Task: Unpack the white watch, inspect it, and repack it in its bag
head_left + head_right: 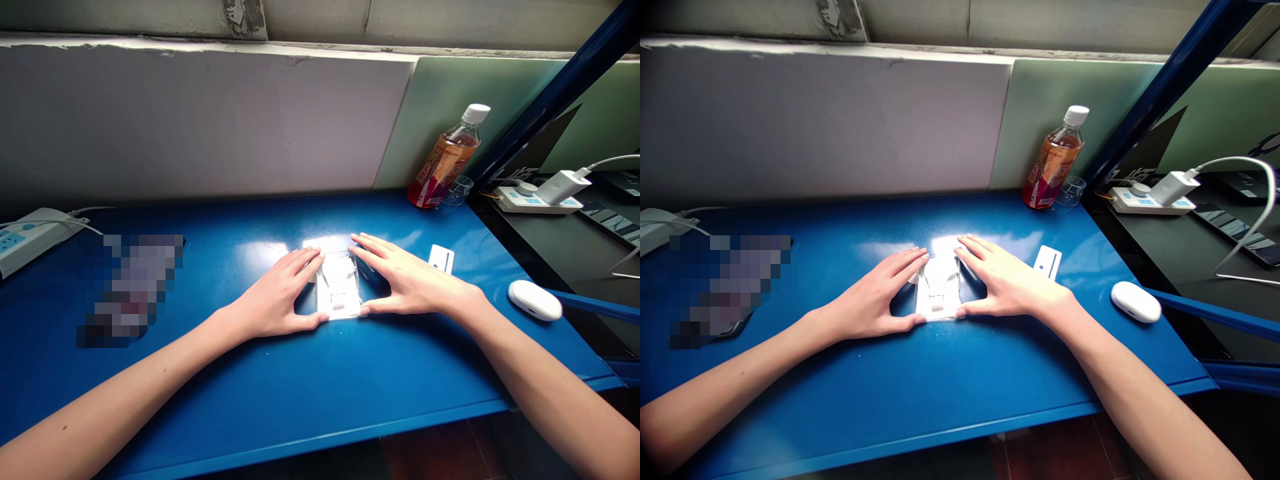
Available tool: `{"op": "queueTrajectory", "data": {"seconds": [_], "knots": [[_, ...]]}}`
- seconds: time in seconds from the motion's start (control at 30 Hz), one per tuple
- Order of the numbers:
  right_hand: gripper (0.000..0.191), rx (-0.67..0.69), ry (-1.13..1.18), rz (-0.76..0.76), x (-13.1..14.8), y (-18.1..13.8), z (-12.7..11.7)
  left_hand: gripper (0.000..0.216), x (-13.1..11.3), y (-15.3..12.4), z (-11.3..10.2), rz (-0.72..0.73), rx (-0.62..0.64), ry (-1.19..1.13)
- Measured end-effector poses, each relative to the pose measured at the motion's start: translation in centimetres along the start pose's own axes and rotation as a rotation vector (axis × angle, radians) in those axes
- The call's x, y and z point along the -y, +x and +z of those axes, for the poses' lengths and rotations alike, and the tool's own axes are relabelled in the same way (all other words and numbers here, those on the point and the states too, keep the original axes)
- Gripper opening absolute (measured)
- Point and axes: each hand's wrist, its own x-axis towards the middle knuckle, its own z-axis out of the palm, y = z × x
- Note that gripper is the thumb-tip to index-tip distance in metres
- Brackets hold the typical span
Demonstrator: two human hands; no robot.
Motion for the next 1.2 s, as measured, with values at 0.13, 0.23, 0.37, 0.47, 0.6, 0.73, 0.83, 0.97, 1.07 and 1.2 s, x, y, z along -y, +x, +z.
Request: {"op": "queueTrajectory", "data": {"seconds": [0.13,0.23,0.37,0.47,0.6,0.73,0.83,0.97,1.07,1.2], "knots": [[0.093,-0.021,-0.009,-0.007,0.02,-0.05,-0.04,0.089,0.03,0.05,0.03,0.005,-0.006,-0.011],[0.095,-0.017,0.007,-0.012,0.15,0.00,-0.02,0.090,0.06,0.08,0.04,-0.001,-0.009,-0.024],[0.096,-0.007,-0.006,-0.007,0.24,0.06,0.09,0.090,-0.03,0.04,-0.06,-0.009,0.005,-0.019],[0.084,-0.065,-0.028,-0.020,0.11,0.05,0.18,0.085,-0.13,-0.08,-0.10,0.009,-0.006,-0.010],[0.041,-0.220,-0.058,-0.056,-0.17,0.06,0.29,0.067,-0.03,-0.23,0.12,-0.004,-0.048,0.004],[0.027,-0.303,-0.045,-0.087,-0.40,0.20,0.48,0.047,0.33,-0.23,0.54,-0.047,-0.118,0.013],[0.022,-0.319,-0.048,-0.070,-0.54,0.35,0.51,0.042,0.43,-0.17,0.64,-0.063,-0.128,0.009],[0.041,-0.298,-0.059,-0.028,-0.65,0.43,0.24,0.057,0.26,-0.07,0.41,-0.078,-0.116,-0.004],[0.064,-0.239,-0.036,-0.045,-0.53,0.33,0.05,0.055,0.12,-0.02,0.15,-0.055,-0.075,-0.027],[0.069,-0.158,-0.021,-0.076,-0.29,0.16,-0.05,0.053,0.08,-0.07,-0.11,-0.027,-0.034,-0.030]]}}
